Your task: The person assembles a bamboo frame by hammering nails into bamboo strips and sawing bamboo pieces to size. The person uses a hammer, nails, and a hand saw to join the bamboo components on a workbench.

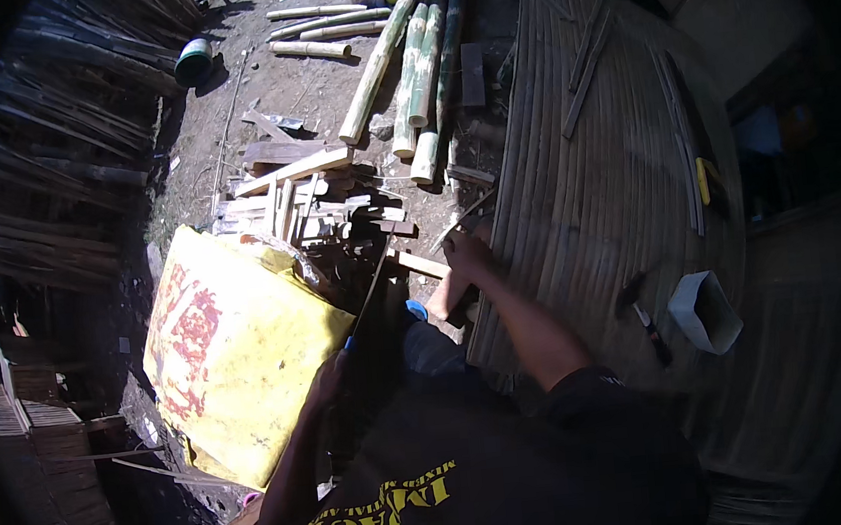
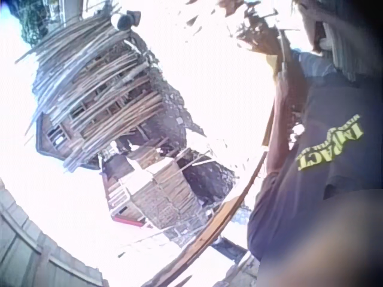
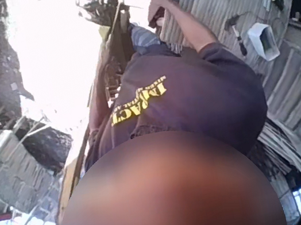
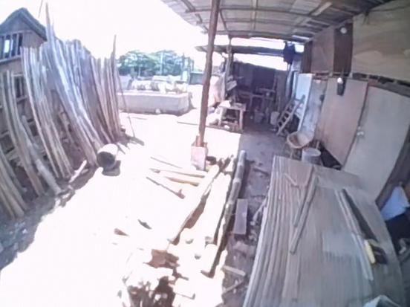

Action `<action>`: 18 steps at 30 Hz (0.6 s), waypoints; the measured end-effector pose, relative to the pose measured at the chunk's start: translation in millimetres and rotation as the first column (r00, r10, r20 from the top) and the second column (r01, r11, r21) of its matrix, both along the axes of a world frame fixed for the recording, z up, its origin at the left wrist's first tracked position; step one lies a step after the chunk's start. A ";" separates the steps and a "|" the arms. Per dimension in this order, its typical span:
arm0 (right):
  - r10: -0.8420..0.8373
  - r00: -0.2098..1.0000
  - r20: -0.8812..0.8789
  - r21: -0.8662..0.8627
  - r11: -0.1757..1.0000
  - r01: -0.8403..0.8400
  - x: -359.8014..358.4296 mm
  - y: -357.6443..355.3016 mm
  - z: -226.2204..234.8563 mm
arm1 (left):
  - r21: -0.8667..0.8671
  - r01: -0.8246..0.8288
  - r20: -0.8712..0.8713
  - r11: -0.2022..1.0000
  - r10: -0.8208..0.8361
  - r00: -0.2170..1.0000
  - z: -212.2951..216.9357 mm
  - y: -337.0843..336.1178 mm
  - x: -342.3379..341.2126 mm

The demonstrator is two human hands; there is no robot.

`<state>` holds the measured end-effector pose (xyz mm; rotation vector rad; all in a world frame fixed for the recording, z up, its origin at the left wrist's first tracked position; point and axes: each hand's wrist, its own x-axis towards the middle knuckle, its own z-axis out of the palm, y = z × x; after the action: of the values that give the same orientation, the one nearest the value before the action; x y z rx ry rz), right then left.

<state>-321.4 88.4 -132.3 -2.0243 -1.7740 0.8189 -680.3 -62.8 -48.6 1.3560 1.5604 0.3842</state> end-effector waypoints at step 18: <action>-0.667 0.420 -0.616 -0.323 0.700 0.637 36.9 33.1 5.3 | -0.066 0.380 0.170 0.923 -0.365 0.916 9.9 338.3 177.7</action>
<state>-284.4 121.5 -127.0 -1.8010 -0.4475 1.1203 -502.6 275.5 -38.8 1.4729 1.1454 0.1683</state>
